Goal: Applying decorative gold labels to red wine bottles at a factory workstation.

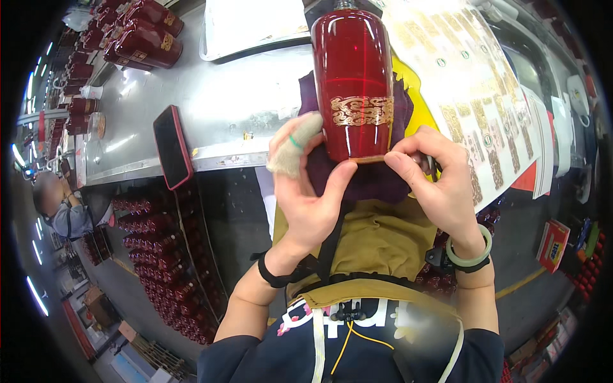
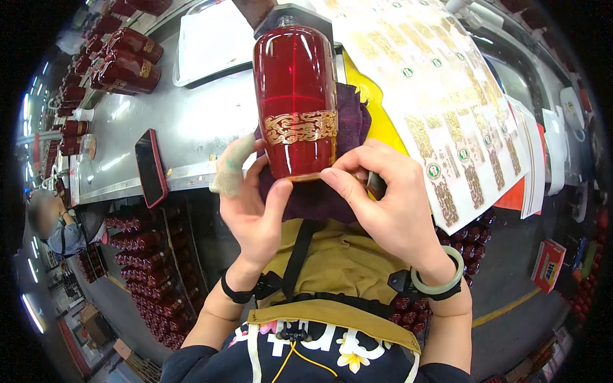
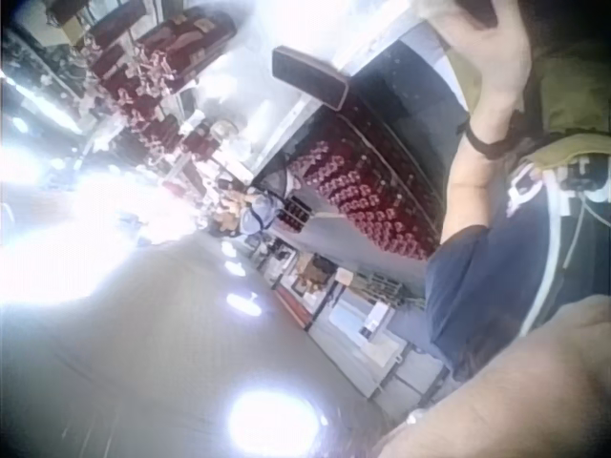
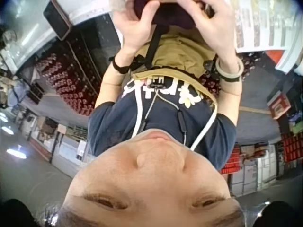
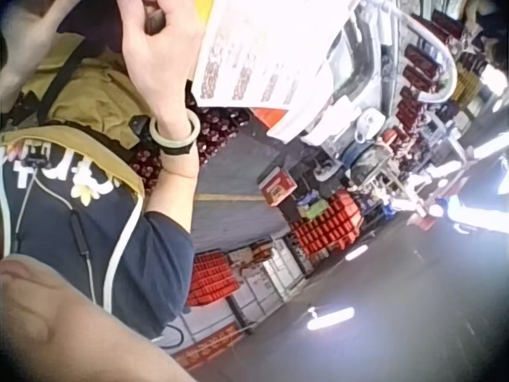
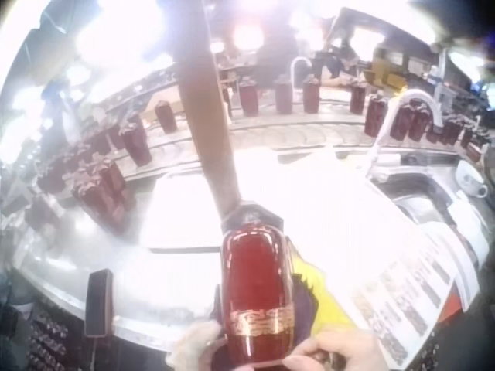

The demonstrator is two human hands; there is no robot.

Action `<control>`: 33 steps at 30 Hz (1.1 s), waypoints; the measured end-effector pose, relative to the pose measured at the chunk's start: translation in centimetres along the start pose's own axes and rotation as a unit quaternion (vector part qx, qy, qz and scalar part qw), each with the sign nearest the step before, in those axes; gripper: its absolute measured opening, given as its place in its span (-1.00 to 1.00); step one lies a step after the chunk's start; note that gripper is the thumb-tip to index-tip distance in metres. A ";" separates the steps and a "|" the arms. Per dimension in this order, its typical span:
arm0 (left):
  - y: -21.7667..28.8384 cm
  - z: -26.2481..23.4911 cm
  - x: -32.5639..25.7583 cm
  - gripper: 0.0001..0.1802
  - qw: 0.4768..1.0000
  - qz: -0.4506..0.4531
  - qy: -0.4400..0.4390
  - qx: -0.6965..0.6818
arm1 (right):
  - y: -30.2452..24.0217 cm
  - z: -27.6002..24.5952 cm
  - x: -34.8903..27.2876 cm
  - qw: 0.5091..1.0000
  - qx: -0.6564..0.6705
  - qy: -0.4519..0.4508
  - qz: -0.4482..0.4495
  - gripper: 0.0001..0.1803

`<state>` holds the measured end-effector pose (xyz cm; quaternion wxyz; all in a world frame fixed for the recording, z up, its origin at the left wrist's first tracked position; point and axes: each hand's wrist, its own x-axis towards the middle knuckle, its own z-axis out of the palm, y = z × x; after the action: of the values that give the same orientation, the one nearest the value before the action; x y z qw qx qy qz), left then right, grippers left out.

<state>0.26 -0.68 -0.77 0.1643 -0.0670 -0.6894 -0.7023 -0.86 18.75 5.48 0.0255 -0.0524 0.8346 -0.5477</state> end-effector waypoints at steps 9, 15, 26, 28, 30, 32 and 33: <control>-0.2 -1.1 -0.2 -0.41 0.964 0.171 -0.009 0.204 | 0.0 -0.2 0.1 1.000 0.008 -0.015 0.011 -0.84; 0.3 -0.5 0.7 -0.28 0.995 0.033 -0.047 0.085 | -0.7 -0.5 -0.2 1.000 0.000 -0.014 -0.025 -0.89; 0.4 -0.3 1.0 -0.36 0.996 -0.002 -0.069 0.050 | -0.3 -0.2 -0.2 0.999 -0.003 -0.001 -0.035 -0.89; 0.1 -0.4 0.8 -0.38 0.997 -0.014 -0.066 0.025 | -0.1 0.0 -0.3 0.999 0.000 -0.001 -0.033 -0.89; 0.1 -0.5 0.7 -0.39 0.998 -0.026 -0.064 0.000 | -0.1 0.0 -0.3 0.999 0.009 0.003 -0.033 -0.89; 0.2 -0.5 0.7 -0.40 0.997 -0.044 -0.060 0.002 | -0.1 -0.1 -0.3 1.000 0.005 0.004 -0.030 -0.89; 0.2 -0.4 0.7 -0.40 0.997 -0.044 -0.060 0.003 | -0.1 -0.1 -0.3 1.000 0.002 0.004 -0.029 -0.88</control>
<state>-0.30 -1.23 -0.37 0.0916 -0.0779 -0.7024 -0.7016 -0.61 18.79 5.64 0.0060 -0.0745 0.8315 -0.5504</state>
